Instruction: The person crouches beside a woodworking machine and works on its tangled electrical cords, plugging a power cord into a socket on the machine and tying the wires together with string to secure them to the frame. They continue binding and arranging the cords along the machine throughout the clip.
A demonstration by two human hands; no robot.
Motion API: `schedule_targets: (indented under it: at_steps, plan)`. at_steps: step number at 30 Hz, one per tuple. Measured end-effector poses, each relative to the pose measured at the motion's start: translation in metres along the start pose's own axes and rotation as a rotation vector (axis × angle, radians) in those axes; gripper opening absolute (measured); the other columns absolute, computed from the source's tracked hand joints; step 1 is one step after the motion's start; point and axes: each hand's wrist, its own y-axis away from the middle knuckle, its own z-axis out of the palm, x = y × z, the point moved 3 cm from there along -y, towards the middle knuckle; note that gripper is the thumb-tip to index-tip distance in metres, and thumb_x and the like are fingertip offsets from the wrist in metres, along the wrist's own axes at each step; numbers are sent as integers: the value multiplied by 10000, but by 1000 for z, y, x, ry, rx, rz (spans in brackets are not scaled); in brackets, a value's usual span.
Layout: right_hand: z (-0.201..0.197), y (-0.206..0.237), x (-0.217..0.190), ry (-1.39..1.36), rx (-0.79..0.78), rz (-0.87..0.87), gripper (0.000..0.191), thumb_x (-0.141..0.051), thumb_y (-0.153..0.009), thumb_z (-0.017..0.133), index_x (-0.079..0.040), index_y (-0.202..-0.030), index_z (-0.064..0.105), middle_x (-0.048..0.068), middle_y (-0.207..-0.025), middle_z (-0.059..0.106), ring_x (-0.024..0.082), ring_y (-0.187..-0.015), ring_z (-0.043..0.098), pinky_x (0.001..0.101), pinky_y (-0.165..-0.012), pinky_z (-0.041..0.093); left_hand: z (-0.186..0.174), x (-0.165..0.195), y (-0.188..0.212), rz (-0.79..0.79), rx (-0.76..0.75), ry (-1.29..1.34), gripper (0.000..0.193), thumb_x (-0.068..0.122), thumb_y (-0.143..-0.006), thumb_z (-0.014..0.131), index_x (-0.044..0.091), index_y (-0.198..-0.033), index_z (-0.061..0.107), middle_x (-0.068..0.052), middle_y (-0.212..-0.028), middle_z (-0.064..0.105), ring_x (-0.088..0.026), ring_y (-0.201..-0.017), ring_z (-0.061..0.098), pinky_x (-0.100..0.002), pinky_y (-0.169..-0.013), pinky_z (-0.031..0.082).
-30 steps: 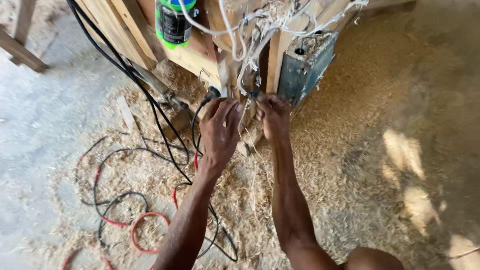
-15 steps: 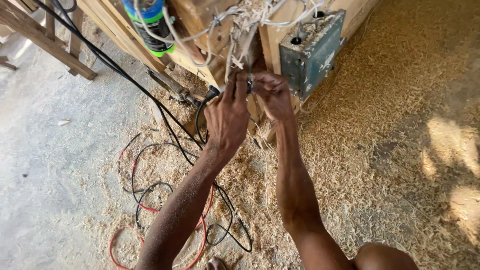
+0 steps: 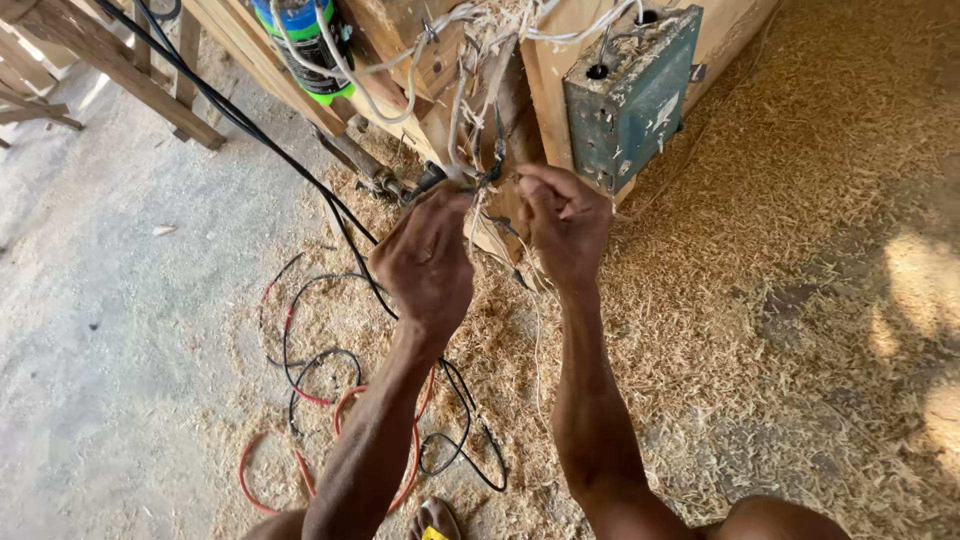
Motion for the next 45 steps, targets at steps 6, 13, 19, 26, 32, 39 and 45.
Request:
schedule_targets:
  at_steps: [6, 13, 19, 26, 32, 39, 45]
  plan:
    - [18, 5, -42, 0, -169, 74, 151, -44, -1003, 696, -22, -1139, 756, 108, -920, 783, 114, -745, 741, 244, -640, 634, -12, 15, 14, -269, -19, 2, 59, 25, -962, 745, 67, -920, 738, -123, -1013, 798, -162, -899, 788, -265, -685, 673]
    - [39, -20, -61, -64, -123, 23, 97, -53, -1000, 717, -18, -1070, 775, 146, -880, 781, 165, -708, 772, 293, -640, 702, -11, -2, -12, -357, 171, 428, 150, -55, -1000, 676, 70, -920, 698, -136, -1069, 786, -171, -957, 791, -307, -817, 710]
    - [14, -36, -116, 66, -272, -375, 144, 0, -1069, 649, -67, -1163, 735, 133, -1095, 764, 160, -878, 797, 282, -694, 649, -7, 4, -24, -425, 167, 645, 122, -44, -994, 723, 64, -940, 705, -111, -1019, 787, -155, -888, 775, -296, -766, 690]
    - [40, -21, -77, 668, -231, -477, 136, 25, -941, 763, -84, -1020, 785, 86, -977, 759, 150, -789, 746, 244, -591, 622, -12, -5, -36, -353, 196, 454, 170, -71, -992, 726, 86, -930, 706, -88, -983, 800, -84, -730, 718, -233, -598, 604]
    - [40, -50, -73, 502, -85, -745, 186, 94, -1007, 698, -77, -1038, 766, 95, -990, 763, 140, -827, 766, 232, -612, 637, -5, -1, -36, -343, 189, 504, 147, -46, -965, 689, 91, -915, 707, -107, -1004, 791, -69, -726, 709, -234, -565, 600]
    - [-6, -1, -56, 62, -75, -532, 164, 60, -1051, 641, -64, -1083, 744, 121, -971, 736, 119, -749, 720, 247, -612, 606, -5, 10, 17, -242, -112, 221, 67, 67, -1021, 721, 132, -1035, 728, -77, -1045, 795, -116, -883, 779, -256, -713, 645]
    - [-30, 26, -37, 65, -177, -105, 111, -37, -1060, 654, -61, -1072, 762, 129, -962, 764, 131, -747, 733, 268, -625, 623, 41, -20, 55, -453, -156, 145, 77, 75, -1016, 692, 84, -1078, 737, -115, -981, 803, -102, -746, 792, -219, -496, 581]
